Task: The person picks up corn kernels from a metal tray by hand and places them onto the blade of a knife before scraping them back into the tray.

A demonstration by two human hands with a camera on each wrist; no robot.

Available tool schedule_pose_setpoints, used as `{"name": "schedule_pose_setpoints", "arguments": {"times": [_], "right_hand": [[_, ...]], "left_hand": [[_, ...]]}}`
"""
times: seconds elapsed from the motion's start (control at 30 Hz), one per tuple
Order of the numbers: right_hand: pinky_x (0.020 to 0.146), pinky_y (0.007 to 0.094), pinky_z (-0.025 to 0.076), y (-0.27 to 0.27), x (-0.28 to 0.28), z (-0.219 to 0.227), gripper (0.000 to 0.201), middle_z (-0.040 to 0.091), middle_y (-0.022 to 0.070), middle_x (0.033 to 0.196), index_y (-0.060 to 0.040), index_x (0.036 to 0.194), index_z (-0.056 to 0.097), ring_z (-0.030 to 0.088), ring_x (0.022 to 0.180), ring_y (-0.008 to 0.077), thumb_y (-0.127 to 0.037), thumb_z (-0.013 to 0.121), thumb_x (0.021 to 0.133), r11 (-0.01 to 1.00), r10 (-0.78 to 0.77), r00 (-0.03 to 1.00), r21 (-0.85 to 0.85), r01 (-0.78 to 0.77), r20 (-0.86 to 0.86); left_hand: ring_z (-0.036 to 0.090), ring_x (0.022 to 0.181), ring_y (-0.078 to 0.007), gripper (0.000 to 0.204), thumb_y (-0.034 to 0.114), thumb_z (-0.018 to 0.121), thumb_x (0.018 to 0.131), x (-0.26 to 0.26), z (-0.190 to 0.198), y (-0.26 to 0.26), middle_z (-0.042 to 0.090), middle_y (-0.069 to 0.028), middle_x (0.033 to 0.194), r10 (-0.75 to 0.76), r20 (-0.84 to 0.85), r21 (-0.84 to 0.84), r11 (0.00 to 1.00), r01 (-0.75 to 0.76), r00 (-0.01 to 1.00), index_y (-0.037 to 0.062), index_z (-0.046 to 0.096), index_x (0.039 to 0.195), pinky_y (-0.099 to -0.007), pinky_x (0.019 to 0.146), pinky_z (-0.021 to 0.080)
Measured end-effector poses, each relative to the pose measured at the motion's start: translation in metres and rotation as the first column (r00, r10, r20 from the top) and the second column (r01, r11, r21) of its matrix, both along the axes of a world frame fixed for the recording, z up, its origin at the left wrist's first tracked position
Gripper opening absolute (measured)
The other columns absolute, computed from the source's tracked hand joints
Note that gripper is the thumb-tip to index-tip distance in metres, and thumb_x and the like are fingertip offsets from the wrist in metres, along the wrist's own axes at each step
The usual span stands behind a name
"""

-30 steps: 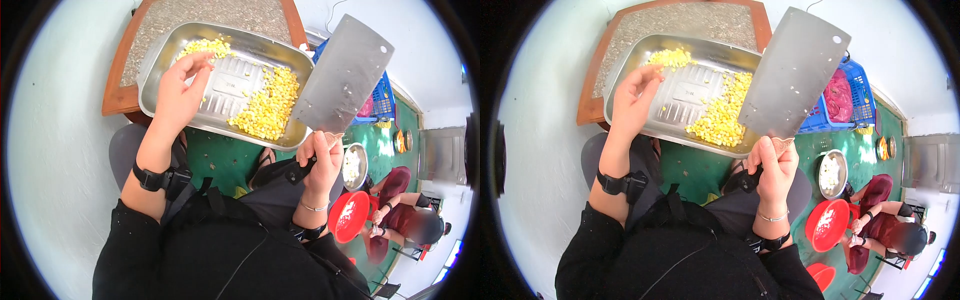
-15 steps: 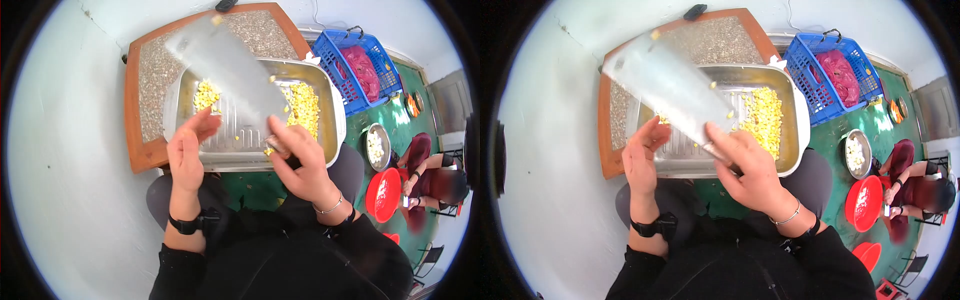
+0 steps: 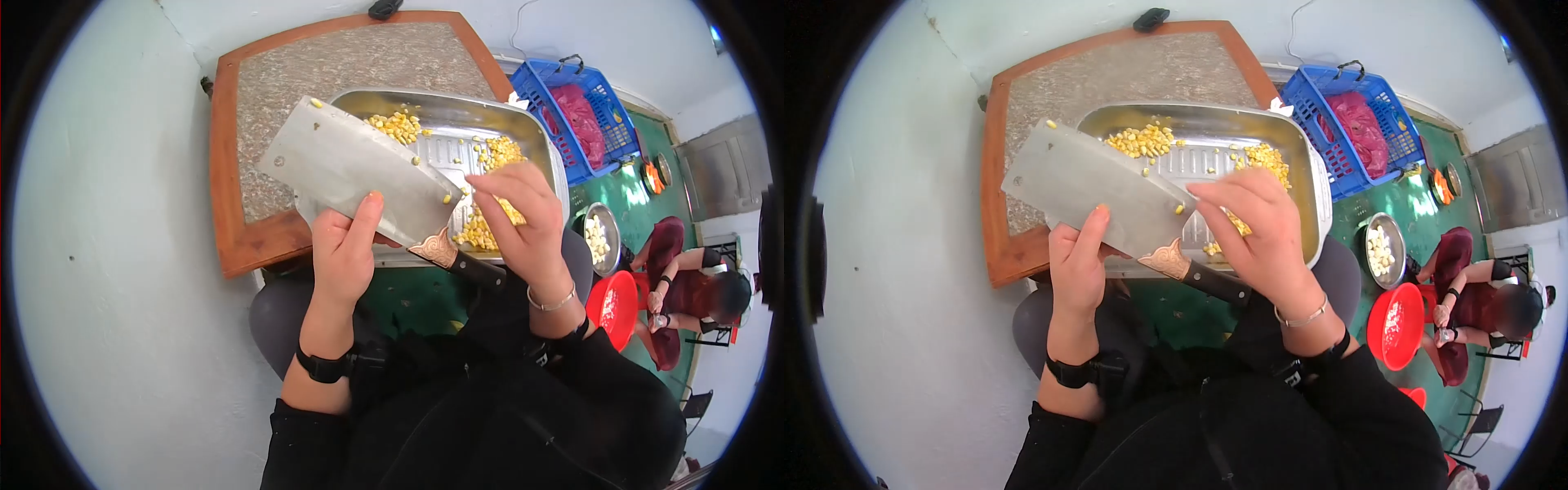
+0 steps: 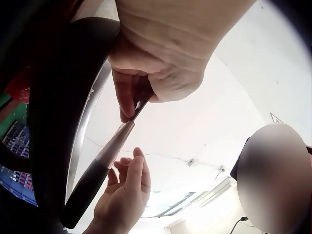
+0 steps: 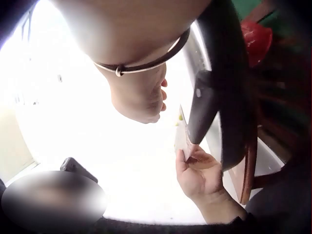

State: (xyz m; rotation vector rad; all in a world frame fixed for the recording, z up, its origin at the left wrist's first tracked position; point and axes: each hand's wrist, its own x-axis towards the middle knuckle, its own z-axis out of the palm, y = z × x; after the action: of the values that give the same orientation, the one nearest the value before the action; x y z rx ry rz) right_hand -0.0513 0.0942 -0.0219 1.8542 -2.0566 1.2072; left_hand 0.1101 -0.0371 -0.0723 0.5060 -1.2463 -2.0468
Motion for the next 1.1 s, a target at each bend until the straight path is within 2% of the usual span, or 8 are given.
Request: {"name": "schedule_pose_setpoints", "arguments": {"times": [0.17,0.33,0.4,0.47,0.67,0.9,1.0,1.1], "right_hand": [[0.091,0.0408,0.039,-0.023,0.010,0.013,0.025,0.065,-0.0003,0.102,-0.0110,0.093,0.068,0.052,0.110,0.0271,-0.007,0.071,0.069,0.995,0.094,0.962,0.047,-0.084,-0.255],[0.090,0.0407,0.040,-0.013,-0.014,0.000,0.019,0.065,-0.0012,0.090,-0.0114,0.085,0.068,0.057,0.098,0.0240,-0.010,0.073,0.067,0.996,0.084,0.937,0.012,-0.085,-0.340],[0.086,0.0396,0.041,-0.002,-0.025,0.002,0.012,0.063,-0.0006,0.080,-0.0111,0.078,0.067,0.057,0.089,0.0214,-0.009,0.073,0.067,0.993,-0.040,0.911,0.088,0.083,-0.410],[0.082,0.0385,0.042,0.001,-0.034,0.000,0.010,0.061,0.0012,0.075,-0.0103,0.075,0.065,0.057,0.082,0.0216,-0.008,0.072,0.069,0.991,-0.057,0.905,0.084,0.101,-0.423],[0.073,0.0357,0.044,-0.015,-0.033,0.019,0.013,0.062,0.0059,0.076,-0.0081,0.084,0.067,0.057,0.078,0.0244,-0.005,0.070,0.073,0.999,0.003,0.969,-0.033,-0.012,-0.245],[0.071,0.0358,0.046,-0.058,-0.026,0.033,0.019,0.063,0.0077,0.080,-0.0071,0.093,0.067,0.057,0.079,0.0264,-0.009,0.070,0.074,0.986,0.101,0.964,-0.101,-0.129,-0.247],[0.071,0.0335,0.048,-0.062,-0.024,0.031,0.020,0.065,0.0085,0.082,-0.0050,0.096,0.068,0.060,0.079,0.0240,-0.012,0.070,0.077,0.997,0.021,0.997,-0.074,-0.027,-0.075],[0.067,0.0242,0.050,-0.060,-0.033,0.025,0.016,0.069,0.0089,0.085,-0.0010,0.095,0.068,0.063,0.071,0.0135,-0.012,0.066,0.083,1.000,0.000,0.967,0.017,-0.005,0.256]], "left_hand": [[0.065,0.074,-0.0142,0.023,0.015,0.049,0.094,-0.006,-0.003,0.006,0.065,-0.0087,0.091,-0.075,0.014,0.003,0.997,0.075,0.997,-0.0040,0.060,0.103,-0.0246,0.058,0.053],[0.065,0.071,-0.0133,0.025,0.017,0.050,0.094,-0.009,0.002,0.004,0.067,-0.0085,0.088,-0.064,0.020,0.067,0.996,0.063,0.998,-0.0031,0.061,0.101,-0.0244,0.057,0.053],[0.064,0.070,-0.0122,0.026,0.018,0.050,0.094,-0.009,0.003,0.004,0.067,-0.0086,0.086,-0.056,0.018,0.103,0.993,0.054,0.998,-0.0032,0.063,0.099,-0.0238,0.056,0.052],[0.065,0.071,-0.0131,0.025,0.018,0.050,0.094,-0.009,0.002,0.004,0.067,-0.0090,0.088,-0.064,-0.002,0.134,0.989,0.064,0.998,-0.0030,0.061,0.102,-0.0244,0.056,0.052],[0.064,0.074,-0.0124,0.024,0.017,0.051,0.093,-0.012,0.000,0.008,0.066,-0.0072,0.091,-0.158,-0.012,0.171,0.973,0.158,0.987,-0.0021,0.060,0.104,-0.0245,0.057,0.052],[0.063,0.074,-0.0110,0.024,0.016,0.051,0.093,-0.010,0.008,0.015,0.066,-0.0059,0.091,-0.245,-0.024,0.124,0.961,0.246,0.969,-0.0033,0.060,0.105,-0.0244,0.061,0.052],[0.061,0.075,-0.0091,0.025,0.015,0.052,0.093,-0.008,0.001,0.017,0.065,-0.0048,0.091,-0.340,-0.007,0.040,0.939,0.340,0.940,-0.0041,0.061,0.106,-0.0236,0.064,0.050],[0.061,0.087,-0.0121,0.025,0.012,0.054,0.091,-0.008,0.000,0.018,0.064,-0.0064,0.100,-0.435,0.109,-0.037,0.897,0.441,0.894,-0.0054,0.059,0.109,-0.0259,0.076,0.048]]}}
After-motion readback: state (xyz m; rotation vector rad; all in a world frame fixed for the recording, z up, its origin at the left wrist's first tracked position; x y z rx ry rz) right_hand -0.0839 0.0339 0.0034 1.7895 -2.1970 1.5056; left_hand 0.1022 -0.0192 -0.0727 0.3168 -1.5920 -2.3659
